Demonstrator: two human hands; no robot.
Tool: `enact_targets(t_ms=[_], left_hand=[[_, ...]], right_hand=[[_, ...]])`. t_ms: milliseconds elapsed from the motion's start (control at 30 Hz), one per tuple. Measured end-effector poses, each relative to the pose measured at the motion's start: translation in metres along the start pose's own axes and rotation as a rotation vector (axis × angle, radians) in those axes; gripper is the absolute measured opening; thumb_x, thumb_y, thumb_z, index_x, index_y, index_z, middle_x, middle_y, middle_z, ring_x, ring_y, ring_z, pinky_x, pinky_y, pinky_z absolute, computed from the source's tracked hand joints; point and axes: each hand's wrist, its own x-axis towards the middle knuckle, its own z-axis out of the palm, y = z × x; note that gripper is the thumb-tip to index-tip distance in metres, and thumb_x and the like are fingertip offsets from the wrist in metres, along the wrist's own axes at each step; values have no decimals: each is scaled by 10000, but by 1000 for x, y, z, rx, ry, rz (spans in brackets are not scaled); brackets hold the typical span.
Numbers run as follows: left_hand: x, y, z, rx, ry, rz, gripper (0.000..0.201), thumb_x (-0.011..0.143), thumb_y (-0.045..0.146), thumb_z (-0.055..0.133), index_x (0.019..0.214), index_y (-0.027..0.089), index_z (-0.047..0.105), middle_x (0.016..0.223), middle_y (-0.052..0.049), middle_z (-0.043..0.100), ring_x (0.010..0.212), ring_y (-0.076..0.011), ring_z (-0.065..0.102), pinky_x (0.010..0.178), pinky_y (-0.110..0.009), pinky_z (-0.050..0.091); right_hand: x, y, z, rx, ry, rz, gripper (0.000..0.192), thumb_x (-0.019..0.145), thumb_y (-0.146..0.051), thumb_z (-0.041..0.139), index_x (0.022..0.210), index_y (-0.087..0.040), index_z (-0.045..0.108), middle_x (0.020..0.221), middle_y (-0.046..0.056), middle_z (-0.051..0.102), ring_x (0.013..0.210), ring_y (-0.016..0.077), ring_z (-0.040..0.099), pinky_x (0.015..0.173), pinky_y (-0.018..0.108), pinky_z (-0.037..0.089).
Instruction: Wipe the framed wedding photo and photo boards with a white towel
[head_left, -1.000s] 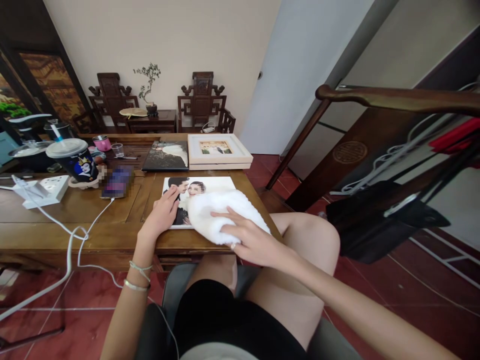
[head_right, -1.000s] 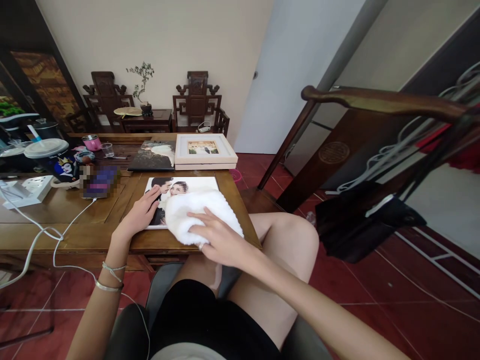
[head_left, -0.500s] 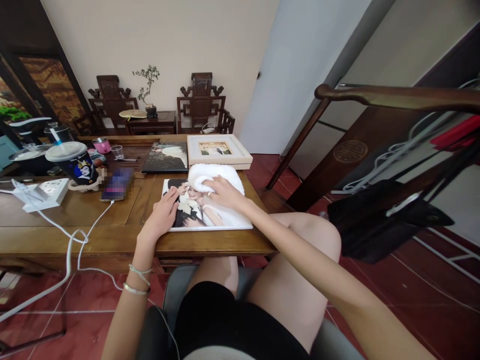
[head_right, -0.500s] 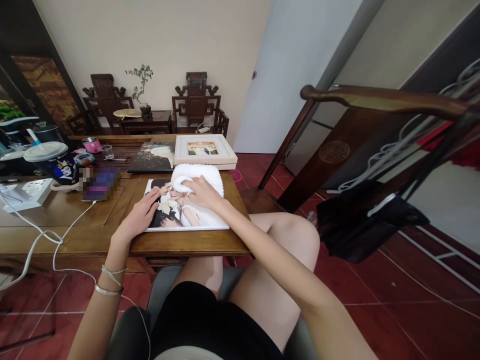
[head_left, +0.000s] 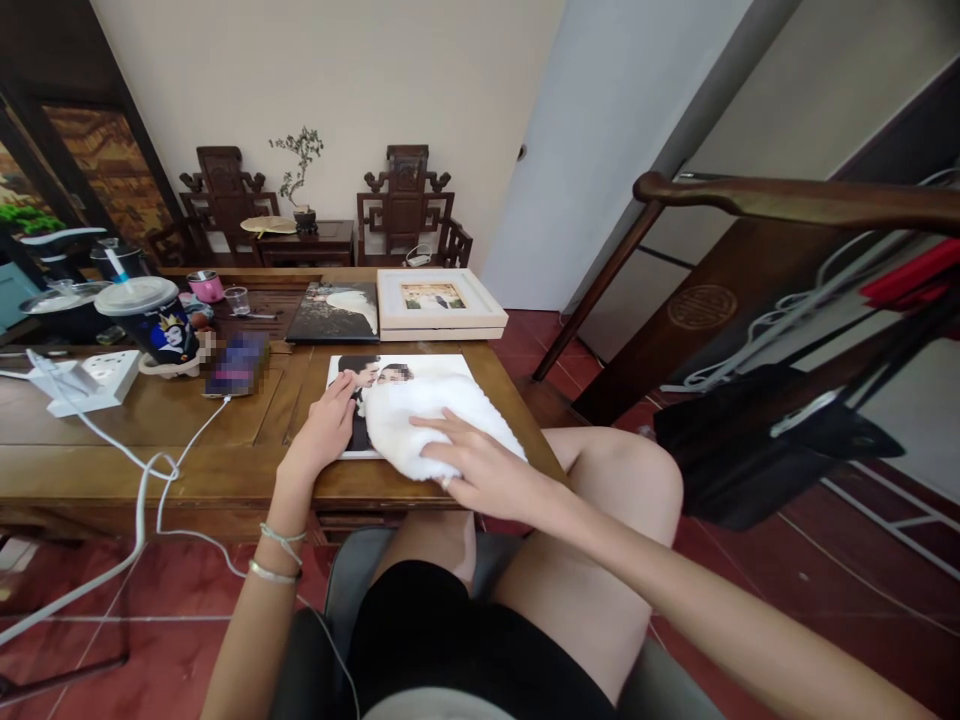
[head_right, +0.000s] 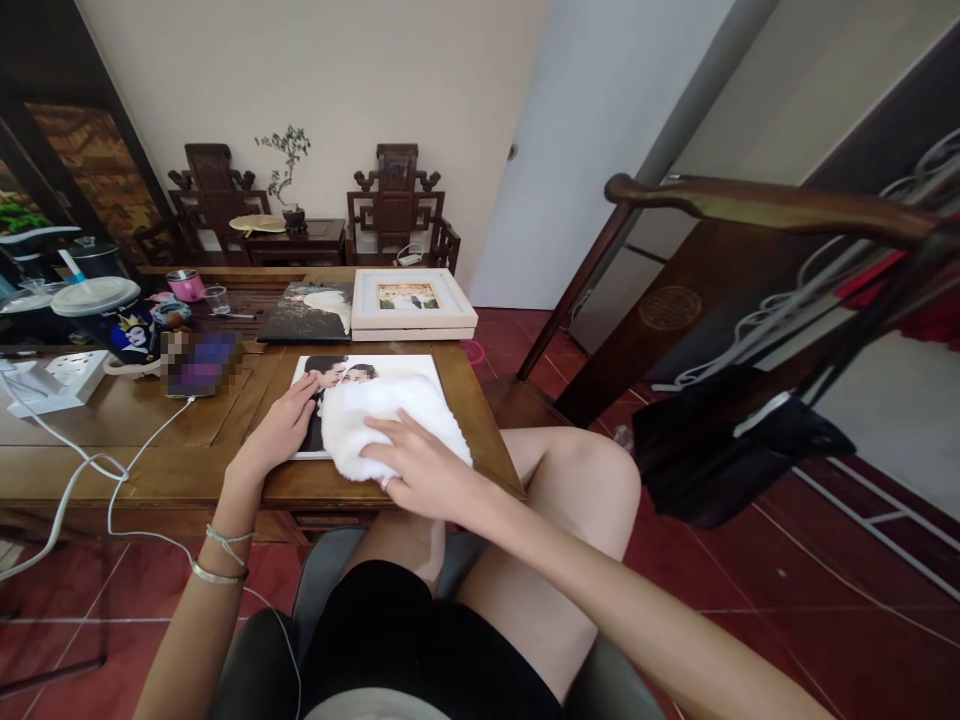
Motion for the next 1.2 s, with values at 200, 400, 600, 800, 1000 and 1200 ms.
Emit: enact_targets(t_ms=[200,400,600,800,1000,1200], left_hand=[[1,-2,-1,2,-14,-10,511,967,225,276,1452,151,419,1564,-119,356,1468,-213,283,1192,-449,274],[2,-3,-3,-5,8,29,512,961,236,283,1436,134,444,1552,-117,381,1457,-216,310,1202,-419,262],[3,-3,-4,8,-11,28,532,952,225,278,1447,99,423,1554,-135,371,1458,-225,306,1207,-416,254],[2,0,-4,-7,-14,7,521,955,215,281,1446,124,427,1562,-123,359,1464,-224,292,1205,-434,257],[1,-3,0,-18,3,-1,509,962,222,289,1445,153,432,1563,-116,358,1468,-227,283,1197,-466,261],[1,-3,1,-36,36,6,495,958,233,310,1422,147,459,1537,-125,403,1453,-228,318,1192,-453,272]], right_hand=[[60,53,3,-124,37,121,398,742,-53,465,1067,-156,670,1128,151,680,1069,302,594,1021,497,384],[91,58,9,-148,42,158,423,801,-56,454,1166,-146,651,1298,187,604,1231,324,515,1047,545,331],[43,12,12,-98,-28,50,457,758,-23,487,1170,-130,653,1387,222,543,1402,322,375,1138,603,229],[-12,-4,-3,-38,-46,-5,382,707,3,470,974,-156,692,1444,180,508,1413,280,374,1173,565,230],[-21,33,-13,-100,29,164,391,691,1,433,960,-135,683,1361,200,578,1332,308,474,1142,546,293],[14,39,-5,-171,41,322,415,758,-22,453,1098,-123,667,1268,207,630,1321,342,470,1074,583,332]])
